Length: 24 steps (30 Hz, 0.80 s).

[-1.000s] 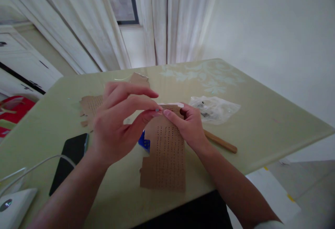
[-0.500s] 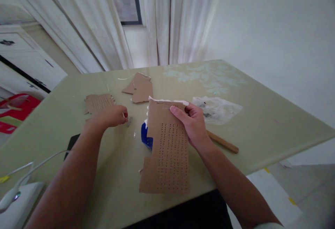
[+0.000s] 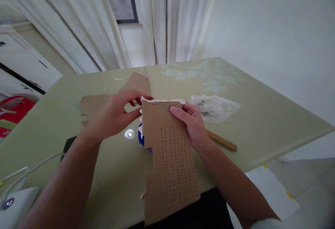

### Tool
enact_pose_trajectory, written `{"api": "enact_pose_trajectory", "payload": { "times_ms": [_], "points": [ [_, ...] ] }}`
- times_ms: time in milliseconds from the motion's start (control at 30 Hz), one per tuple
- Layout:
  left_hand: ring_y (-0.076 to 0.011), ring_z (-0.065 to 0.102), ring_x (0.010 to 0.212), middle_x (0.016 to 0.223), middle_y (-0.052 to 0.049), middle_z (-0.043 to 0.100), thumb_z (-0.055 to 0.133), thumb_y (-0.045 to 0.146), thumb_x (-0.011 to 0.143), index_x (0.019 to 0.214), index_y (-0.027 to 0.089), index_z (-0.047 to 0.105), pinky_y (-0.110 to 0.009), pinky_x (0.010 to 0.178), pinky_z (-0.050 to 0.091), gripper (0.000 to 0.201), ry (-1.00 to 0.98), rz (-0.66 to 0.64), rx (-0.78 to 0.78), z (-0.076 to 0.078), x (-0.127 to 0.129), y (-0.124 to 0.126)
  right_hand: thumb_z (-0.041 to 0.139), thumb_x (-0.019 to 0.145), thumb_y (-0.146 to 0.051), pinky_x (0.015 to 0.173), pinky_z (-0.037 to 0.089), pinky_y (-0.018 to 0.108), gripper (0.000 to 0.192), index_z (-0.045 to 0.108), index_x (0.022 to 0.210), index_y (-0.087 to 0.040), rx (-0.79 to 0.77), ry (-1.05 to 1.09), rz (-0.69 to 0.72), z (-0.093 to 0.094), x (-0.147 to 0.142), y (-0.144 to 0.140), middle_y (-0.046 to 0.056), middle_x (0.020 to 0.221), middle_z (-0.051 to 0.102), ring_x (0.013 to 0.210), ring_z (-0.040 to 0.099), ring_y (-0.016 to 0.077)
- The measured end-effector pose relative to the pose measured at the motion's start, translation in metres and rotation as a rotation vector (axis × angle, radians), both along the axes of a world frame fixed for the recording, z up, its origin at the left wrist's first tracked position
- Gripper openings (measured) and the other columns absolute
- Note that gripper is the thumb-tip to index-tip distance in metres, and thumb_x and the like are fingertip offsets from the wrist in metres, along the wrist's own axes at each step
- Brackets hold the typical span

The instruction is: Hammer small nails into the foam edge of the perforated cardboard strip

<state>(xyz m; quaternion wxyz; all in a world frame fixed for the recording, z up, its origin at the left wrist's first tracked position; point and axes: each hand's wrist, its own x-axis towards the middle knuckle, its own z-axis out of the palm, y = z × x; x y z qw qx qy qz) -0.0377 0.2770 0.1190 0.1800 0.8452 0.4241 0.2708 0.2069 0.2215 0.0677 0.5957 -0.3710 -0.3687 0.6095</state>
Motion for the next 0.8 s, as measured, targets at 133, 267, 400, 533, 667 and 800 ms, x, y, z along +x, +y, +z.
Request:
{"api": "enact_pose_trajectory", "payload": {
  "times_ms": [133,267,400,533,667,800],
  "points": [
    [-0.0237,0.077,0.101,0.111,-0.006,0.083,0.064,0.019,0.088,0.099,0.024,0.078,-0.035,0.089,0.062,0.019,-0.189,-0.185,0.101,0.004,0.032,-0.019,0.092,0.079,-0.043,0.07,0.062,0.032,0.024,0.085,0.094,-0.026,0.018,0.046,0.035,0.002,0.001,-0.002,0.003,0.091,0.085,0.072,0.075,0.0194],
    [-0.0199,0.077,0.085,0.094,-0.002,0.082,0.065,0.013,0.085,0.092,0.025,0.075,-0.03,0.075,0.061,0.016,-0.263,-0.2,0.106,-0.007,0.036,-0.015,0.094,0.077,-0.042,0.069,0.062,0.032,0.025,0.085,0.093,-0.025,0.023,0.082,0.048,0.002,0.001,-0.003,0.003,0.089,0.084,0.07,0.073,0.0185],
    [-0.0212,0.077,0.085,0.095,-0.003,0.081,0.066,0.013,0.084,0.096,0.026,0.077,-0.031,0.073,0.06,0.02,-0.256,-0.23,0.084,-0.015,0.031,-0.009,0.095,0.08,-0.042,0.07,0.061,0.031,0.025,0.086,0.095,-0.025,0.04,0.099,0.073,-0.001,0.0,-0.001,0.003,0.091,0.084,0.072,0.073,0.0176],
    [-0.024,0.078,0.094,0.106,-0.004,0.082,0.068,0.016,0.084,0.099,0.028,0.08,-0.034,0.079,0.062,0.022,-0.317,-0.227,0.116,-0.022,0.029,-0.008,0.094,0.084,-0.04,0.072,0.059,0.028,0.02,0.087,0.097,-0.026,0.091,0.056,0.085,-0.003,0.003,0.001,0.002,0.091,0.084,0.075,0.072,0.0155],
    [-0.0228,0.077,0.093,0.107,-0.005,0.081,0.071,0.019,0.086,0.096,0.026,0.078,-0.034,0.079,0.062,0.014,-0.367,-0.225,0.151,-0.025,0.033,-0.011,0.095,0.085,-0.04,0.07,0.056,0.027,0.018,0.087,0.094,-0.026,0.125,0.02,0.076,-0.002,0.006,0.0,0.0,0.089,0.082,0.073,0.069,0.0143],
    [-0.021,0.076,0.09,0.103,-0.004,0.081,0.072,0.028,0.094,0.09,0.027,0.077,-0.034,0.077,0.061,0.007,-0.394,-0.197,0.161,-0.023,0.04,-0.019,0.094,0.085,-0.04,0.07,0.056,0.027,0.019,0.086,0.094,-0.025,0.128,0.02,0.086,0.0,0.007,-0.002,0.0,0.09,0.081,0.074,0.069,0.0145]
  ]
}}
